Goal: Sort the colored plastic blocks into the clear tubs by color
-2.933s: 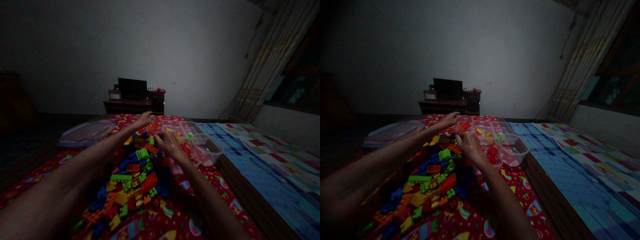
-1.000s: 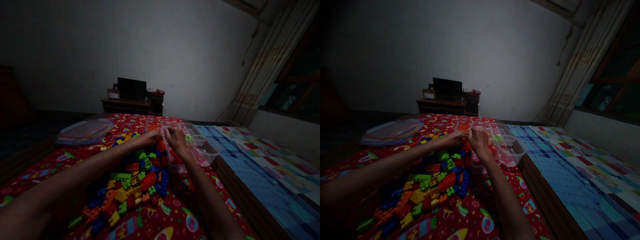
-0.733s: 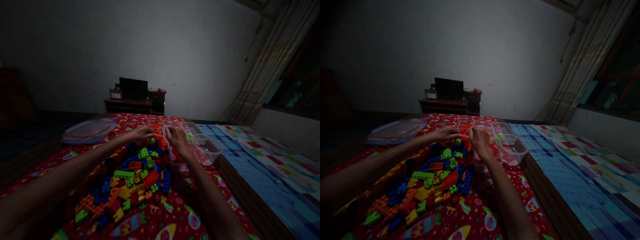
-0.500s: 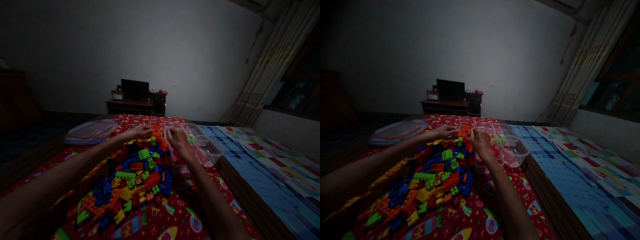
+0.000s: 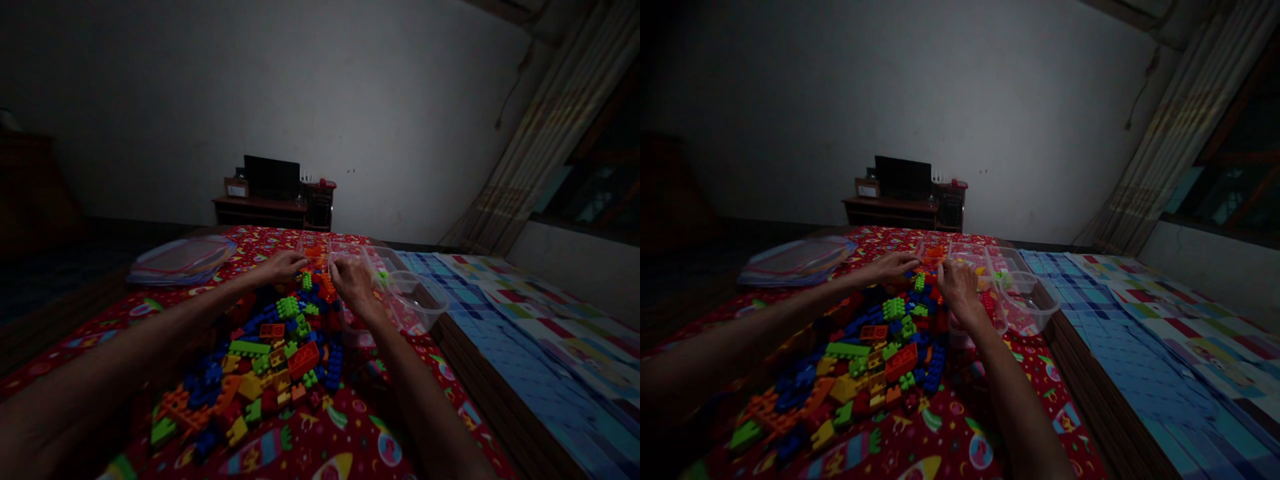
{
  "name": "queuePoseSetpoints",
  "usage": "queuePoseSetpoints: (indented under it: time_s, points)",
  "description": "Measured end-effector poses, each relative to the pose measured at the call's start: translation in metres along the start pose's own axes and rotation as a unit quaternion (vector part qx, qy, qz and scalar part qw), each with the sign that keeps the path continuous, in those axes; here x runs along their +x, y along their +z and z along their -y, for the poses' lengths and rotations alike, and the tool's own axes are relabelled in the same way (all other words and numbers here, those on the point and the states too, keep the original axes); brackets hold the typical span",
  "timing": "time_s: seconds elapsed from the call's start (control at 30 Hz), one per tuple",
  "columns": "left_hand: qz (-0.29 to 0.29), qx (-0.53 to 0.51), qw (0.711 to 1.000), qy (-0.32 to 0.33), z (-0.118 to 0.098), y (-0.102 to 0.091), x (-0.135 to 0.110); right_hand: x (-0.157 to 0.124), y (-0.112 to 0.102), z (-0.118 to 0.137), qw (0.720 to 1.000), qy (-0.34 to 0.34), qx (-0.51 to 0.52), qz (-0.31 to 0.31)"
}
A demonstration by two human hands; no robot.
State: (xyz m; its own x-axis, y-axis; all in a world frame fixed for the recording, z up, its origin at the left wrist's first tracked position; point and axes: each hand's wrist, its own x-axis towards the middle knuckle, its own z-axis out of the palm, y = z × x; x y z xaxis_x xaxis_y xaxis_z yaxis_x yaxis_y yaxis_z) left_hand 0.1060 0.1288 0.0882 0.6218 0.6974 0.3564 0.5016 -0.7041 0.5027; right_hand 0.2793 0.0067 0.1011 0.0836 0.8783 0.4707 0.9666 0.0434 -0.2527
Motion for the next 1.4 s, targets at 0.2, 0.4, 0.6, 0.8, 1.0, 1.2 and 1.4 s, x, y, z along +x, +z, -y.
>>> queuePoseSetpoints:
  time_s: [0.2, 0.4, 0.6, 0.8, 1.0, 1.2, 1.4]
  points:
    - [0.079, 0.069, 0.986, 0.129, -0.002, 0.012, -0.039, -0.003, 0.009, 0.005, 0.999, -0.007, -0.029, 0.021]
    - [0.047, 0.12, 0.989, 0.077, 0.003, 0.016, -0.035, -0.005, 0.012, 0.005, 0.999, -0.019, -0.034, 0.03]
    - [0.03, 0.105, 0.994, 0.018, -0.004, 0.013, -0.035, -0.005, 0.01, 0.005, 0.999, -0.017, -0.04, 0.031]
    - [-0.057, -0.061, 0.995, -0.046, -0.007, 0.007, -0.049, -0.007, 0.012, 0.009, 0.995, -0.07, -0.027, 0.072]
    - [-0.119, -0.195, 0.971, -0.069, -0.009, 0.001, -0.063, -0.009, 0.023, 0.006, 0.985, -0.148, 0.021, 0.083]
    - [-0.095, -0.216, 0.971, -0.05, -0.038, -0.009, -0.07, -0.011, 0.03, 0.009, 0.967, -0.232, 0.051, 0.093]
    - [-0.079, -0.181, 0.979, -0.057, -0.039, -0.013, -0.07, -0.014, 0.029, 0.008, 0.977, -0.206, 0.019, 0.057]
